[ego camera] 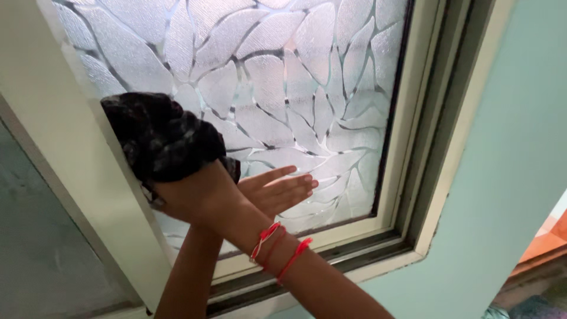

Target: The person cleans a frosted glass window pane using a dark cloth held in their hand, wiping in circular and back-and-forth motions across the glass surface.

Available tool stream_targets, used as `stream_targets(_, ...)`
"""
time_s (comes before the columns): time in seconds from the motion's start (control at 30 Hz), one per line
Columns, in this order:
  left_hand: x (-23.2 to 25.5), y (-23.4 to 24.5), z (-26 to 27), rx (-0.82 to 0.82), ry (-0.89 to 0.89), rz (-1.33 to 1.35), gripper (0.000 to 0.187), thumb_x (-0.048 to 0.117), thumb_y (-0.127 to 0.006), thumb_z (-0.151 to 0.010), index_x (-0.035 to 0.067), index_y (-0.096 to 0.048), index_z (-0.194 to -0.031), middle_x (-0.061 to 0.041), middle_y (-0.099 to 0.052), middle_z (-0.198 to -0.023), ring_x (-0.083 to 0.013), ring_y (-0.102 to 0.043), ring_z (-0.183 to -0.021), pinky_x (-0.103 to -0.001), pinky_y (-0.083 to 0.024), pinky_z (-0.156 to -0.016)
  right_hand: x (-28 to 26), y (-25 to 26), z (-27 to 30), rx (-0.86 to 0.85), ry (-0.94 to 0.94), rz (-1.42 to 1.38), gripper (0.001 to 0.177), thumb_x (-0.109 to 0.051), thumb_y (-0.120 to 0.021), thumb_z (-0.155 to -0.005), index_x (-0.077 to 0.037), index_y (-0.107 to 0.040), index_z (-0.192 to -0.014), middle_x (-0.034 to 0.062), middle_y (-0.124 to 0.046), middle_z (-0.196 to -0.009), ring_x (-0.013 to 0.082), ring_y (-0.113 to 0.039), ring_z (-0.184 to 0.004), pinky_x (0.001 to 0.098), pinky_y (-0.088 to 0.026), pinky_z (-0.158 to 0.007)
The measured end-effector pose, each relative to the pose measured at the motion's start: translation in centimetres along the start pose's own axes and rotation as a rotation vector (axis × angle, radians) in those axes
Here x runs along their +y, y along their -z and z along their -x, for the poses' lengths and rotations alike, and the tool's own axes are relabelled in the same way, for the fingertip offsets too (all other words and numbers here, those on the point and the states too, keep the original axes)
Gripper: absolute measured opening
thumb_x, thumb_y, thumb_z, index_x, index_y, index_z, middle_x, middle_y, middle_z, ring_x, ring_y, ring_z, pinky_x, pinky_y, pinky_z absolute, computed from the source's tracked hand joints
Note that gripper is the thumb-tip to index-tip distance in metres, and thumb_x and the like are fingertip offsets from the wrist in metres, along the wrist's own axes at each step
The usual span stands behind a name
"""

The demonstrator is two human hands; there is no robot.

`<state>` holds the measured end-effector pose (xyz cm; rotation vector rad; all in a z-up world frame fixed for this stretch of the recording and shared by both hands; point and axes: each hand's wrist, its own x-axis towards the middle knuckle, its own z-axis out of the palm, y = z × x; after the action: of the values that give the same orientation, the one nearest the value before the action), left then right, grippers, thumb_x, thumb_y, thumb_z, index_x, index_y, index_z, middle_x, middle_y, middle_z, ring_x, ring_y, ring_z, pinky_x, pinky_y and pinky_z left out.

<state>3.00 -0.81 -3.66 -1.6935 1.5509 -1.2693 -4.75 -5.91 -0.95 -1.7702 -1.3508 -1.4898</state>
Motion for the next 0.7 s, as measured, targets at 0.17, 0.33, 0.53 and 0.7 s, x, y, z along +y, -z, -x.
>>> stream_targets(0.17,0.8,1.2,0.5,-0.009,0.173,-0.051,0.058,0.038,-0.035,-0.113,0.003,-0.03,-0.159,-0.011,-0.03,-0.17,-0.0187,-0.023,-0.158,-0.042,-0.027,-0.13,-0.4,1.5,-1.0,-0.056,0.1,-0.066,0.066,-0.032,-0.078,-0.083,-0.006,-0.055,-0.139,0.0202,-0.064,-0.132,0.0409,-0.06,-0.124,0.053,-0.045,-0.109)
stream_targets(0.33,1.4,0.6,0.8,-0.006,0.259,0.935,0.054,0.023,-0.039,-0.112,0.006,-0.032,-0.163,-0.01,-0.035,-0.17,-0.0195,-0.031,-0.157,-0.046,-0.024,-0.13,2.4,5.8,-1.3,-0.119,0.169,-0.063,0.058,-0.028,-0.076,-0.084,-0.007,-0.06,-0.135,0.019,-0.065,-0.131,0.0395,-0.06,-0.126,0.0521,-0.044,-0.111)
stream_targets(0.53,2.7,-2.0,3.3,-0.051,0.231,0.225,0.049,0.026,-0.058,-0.094,0.019,-0.058,-0.143,-0.004,-0.059,-0.14,-0.0276,-0.049,-0.132,-0.051,-0.034,-0.111,5.8,10.9,-0.7,-0.248,0.193,-0.07,0.049,-0.024,-0.074,-0.084,-0.009,-0.066,-0.131,0.0174,-0.067,-0.13,0.0377,-0.06,-0.127,0.051,-0.043,-0.114)
stream_targets(0.7,1.6,0.3,1.7,-0.033,0.068,-0.084,0.055,0.021,-0.058,-0.095,0.009,-0.055,-0.149,-0.001,-0.054,-0.154,-0.0193,-0.042,-0.143,-0.04,-0.03,-0.122,8.8,15.5,2.6,-0.463,0.121,0.143,0.057,0.0,-0.07,-0.068,-0.016,-0.069,-0.123,0.0079,-0.072,-0.122,0.0316,-0.062,-0.131,0.0549,-0.036,-0.126)
